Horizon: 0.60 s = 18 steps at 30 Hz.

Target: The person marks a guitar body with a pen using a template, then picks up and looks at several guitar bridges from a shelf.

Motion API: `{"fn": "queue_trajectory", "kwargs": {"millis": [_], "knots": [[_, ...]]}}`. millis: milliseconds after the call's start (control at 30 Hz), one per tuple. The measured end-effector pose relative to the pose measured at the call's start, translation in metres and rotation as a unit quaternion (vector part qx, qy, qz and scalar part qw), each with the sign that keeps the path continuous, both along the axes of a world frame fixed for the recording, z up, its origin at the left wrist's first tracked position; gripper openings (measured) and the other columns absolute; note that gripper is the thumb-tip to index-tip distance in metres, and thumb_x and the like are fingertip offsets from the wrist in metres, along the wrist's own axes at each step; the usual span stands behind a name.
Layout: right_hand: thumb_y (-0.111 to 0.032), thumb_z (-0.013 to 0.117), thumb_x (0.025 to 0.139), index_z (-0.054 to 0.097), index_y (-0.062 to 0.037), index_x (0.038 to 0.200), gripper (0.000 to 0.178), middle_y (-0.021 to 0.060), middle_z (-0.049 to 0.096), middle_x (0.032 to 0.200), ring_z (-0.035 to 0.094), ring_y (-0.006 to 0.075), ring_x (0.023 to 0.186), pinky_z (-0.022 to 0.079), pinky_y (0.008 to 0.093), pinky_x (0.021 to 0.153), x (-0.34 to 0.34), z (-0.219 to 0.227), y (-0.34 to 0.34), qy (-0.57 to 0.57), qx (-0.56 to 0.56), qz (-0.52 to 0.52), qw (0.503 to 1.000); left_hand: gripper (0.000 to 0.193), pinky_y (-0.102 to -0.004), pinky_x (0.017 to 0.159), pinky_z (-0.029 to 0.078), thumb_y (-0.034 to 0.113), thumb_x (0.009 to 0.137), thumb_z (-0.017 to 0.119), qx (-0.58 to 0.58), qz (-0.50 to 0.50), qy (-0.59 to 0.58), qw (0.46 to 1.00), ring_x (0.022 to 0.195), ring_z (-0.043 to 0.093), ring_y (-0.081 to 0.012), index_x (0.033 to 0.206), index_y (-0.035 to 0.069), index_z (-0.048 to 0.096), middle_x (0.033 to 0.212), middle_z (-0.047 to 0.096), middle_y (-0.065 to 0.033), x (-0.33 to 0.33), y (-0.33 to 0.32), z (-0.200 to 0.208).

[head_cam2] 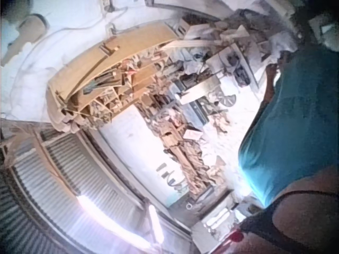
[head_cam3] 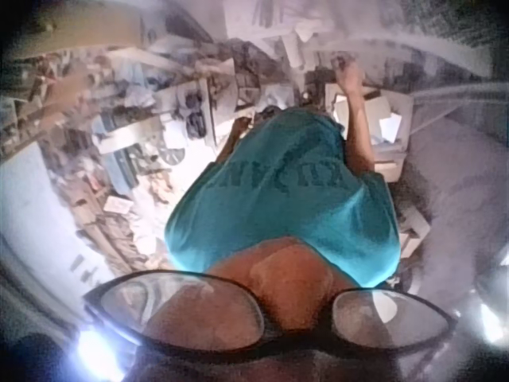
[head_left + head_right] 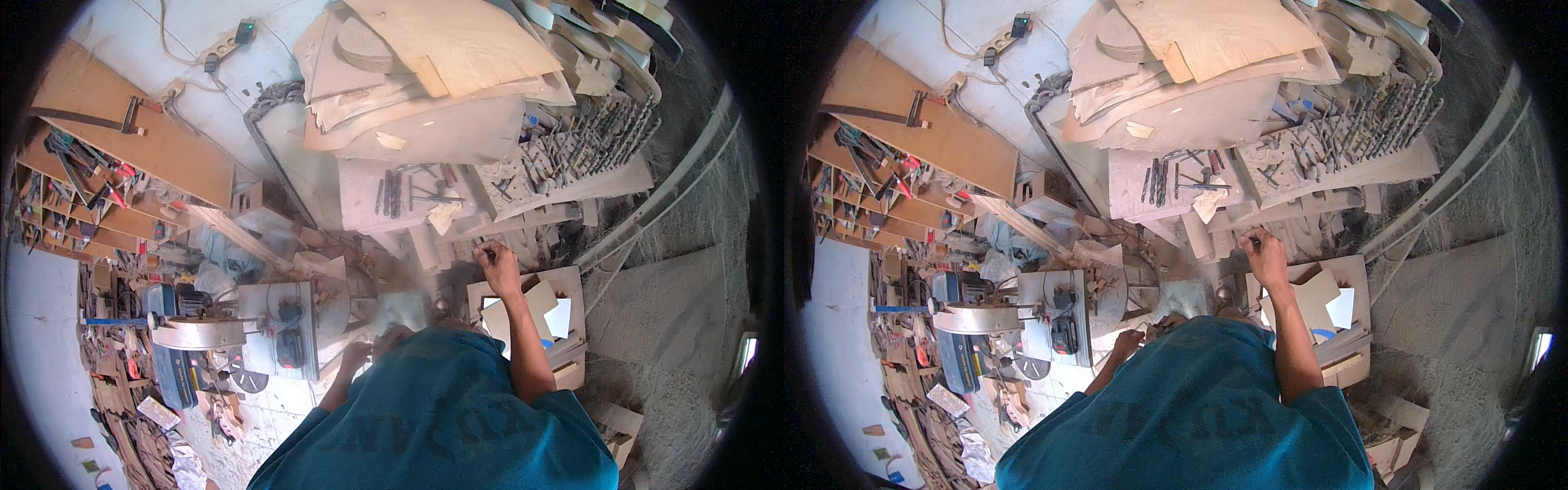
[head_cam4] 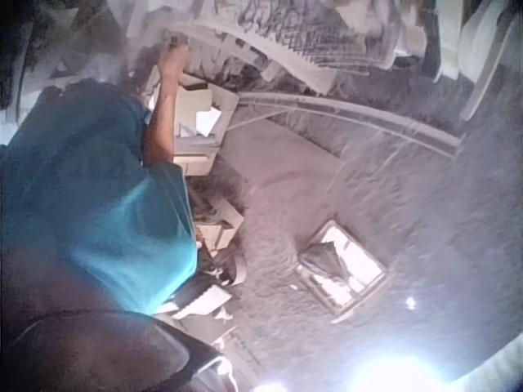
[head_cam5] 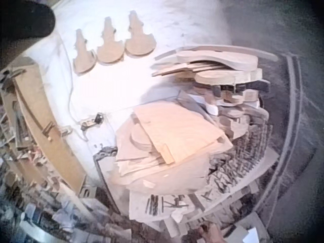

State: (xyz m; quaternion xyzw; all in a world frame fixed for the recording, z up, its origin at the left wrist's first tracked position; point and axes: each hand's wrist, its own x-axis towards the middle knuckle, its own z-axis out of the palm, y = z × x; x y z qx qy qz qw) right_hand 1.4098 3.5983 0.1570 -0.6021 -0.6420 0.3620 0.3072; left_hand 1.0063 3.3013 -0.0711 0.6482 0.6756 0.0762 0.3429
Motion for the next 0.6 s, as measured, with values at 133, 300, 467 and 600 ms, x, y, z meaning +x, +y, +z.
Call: {"fn": "queue_trajectory", "kwargs": {"millis": [133,300,467,600], "knots": [[-0.02,0.07,0.093,0.071,0.0024,0.099,0.023,0.0228,0.071,0.089,0.07,0.0377,0.08,0.054,0.0446,0.074,-0.013,0.02,0.009,-0.028,0.032,0.025,0.999,0.026,-0.0366,0.073,0.059,0.018,0.084,0.07,-0.154,0.281,-0.179,0.93,0.084,0.073,-0.0238,0.107,0.009,0.076,0.094,0.074,-0.0112,0.019,0.003,0.018],[-0.016,0.072,0.091,0.069,0.0022,0.099,0.02,0.0253,0.07,0.098,0.07,0.0422,0.085,0.053,0.0484,0.074,-0.051,0.048,0.046,-0.033,0.144,0.058,0.987,0.021,-0.0347,0.07,0.058,0.018,0.083,0.071,-0.116,0.251,-0.122,0.953,0.08,0.072,-0.0239,0.102,0.012,0.078,0.091,0.074,-0.01,0.03,-0.015,0.022],[-0.019,0.073,0.089,0.071,0.0017,0.097,0.022,0.0261,0.071,0.103,0.07,0.0428,0.094,0.056,0.0495,0.082,-0.092,0.049,0.103,-0.155,0.208,0.074,0.963,0.045,-0.0359,0.071,0.058,0.038,0.098,0.062,-0.103,0.167,-0.081,0.977,0.078,0.075,-0.0211,0.11,-0.004,0.072,0.094,0.077,-0.0149,0.027,-0.029,0.014],[-0.024,0.071,0.088,0.074,0.0005,0.093,0.025,0.0266,0.071,0.107,0.07,0.0411,0.099,0.057,0.0501,0.088,-0.116,0.04,0.13,-0.295,0.152,0.146,0.932,0.044,-0.0386,0.076,0.058,0.038,0.097,0.062,-0.127,0.341,-0.253,0.897,0.081,0.076,-0.0233,0.11,-0.002,0.073,0.097,0.077,-0.0146,0.038,-0.041,0.017]]}}
